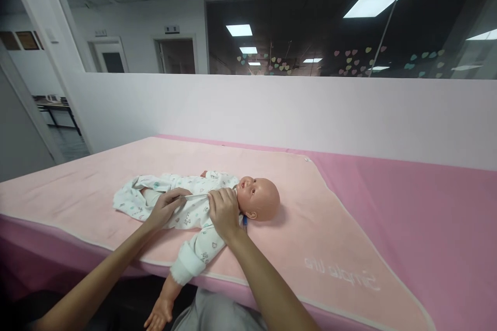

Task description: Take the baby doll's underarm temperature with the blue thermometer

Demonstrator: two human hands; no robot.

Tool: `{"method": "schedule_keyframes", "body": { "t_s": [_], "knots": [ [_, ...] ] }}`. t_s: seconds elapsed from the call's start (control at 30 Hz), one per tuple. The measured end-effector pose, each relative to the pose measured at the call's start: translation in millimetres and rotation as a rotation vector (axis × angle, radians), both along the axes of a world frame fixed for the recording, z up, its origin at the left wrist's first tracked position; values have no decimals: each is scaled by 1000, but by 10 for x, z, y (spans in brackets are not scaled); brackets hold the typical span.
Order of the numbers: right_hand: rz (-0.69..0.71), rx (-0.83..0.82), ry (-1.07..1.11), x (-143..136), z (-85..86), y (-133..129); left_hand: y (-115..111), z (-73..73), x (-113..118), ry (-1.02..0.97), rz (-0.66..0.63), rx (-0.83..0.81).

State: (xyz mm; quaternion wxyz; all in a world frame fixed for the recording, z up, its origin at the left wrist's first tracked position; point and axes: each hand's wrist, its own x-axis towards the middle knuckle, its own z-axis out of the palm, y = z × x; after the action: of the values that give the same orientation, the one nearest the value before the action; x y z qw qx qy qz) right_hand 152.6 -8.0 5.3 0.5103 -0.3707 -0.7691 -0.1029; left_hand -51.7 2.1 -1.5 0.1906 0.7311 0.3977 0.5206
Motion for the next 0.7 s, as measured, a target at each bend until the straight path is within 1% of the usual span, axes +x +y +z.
{"method": "schedule_keyframes", "body": {
  "t_s": [0.1,0.2,0.27,0.33,0.47,0.53,0.63,0.7],
  "knots": [
    [-4,-3,2,-4,8,-4,-21,-54,11,-127,45,-38],
    [-11,-14,0,-8,10,-7,-4,-78,-10,-332,81,-169],
    [-2,-20,-12,-8,5,-6,26,-89,-37,-441,80,-237],
    [4,-23,-16,-7,-2,-4,55,-94,-66,-477,59,-259],
    [-3,-30,-14,-5,0,-8,68,-86,-83,-440,-3,-266],
    [-8,-39,-16,-5,10,-16,50,-81,-56,-407,-7,-253],
    [-17,-45,-14,-2,20,-26,12,-61,-4,-302,68,-176],
    [-19,-43,-17,6,16,-26,-12,-19,4,-174,105,-123]
  ]
}}
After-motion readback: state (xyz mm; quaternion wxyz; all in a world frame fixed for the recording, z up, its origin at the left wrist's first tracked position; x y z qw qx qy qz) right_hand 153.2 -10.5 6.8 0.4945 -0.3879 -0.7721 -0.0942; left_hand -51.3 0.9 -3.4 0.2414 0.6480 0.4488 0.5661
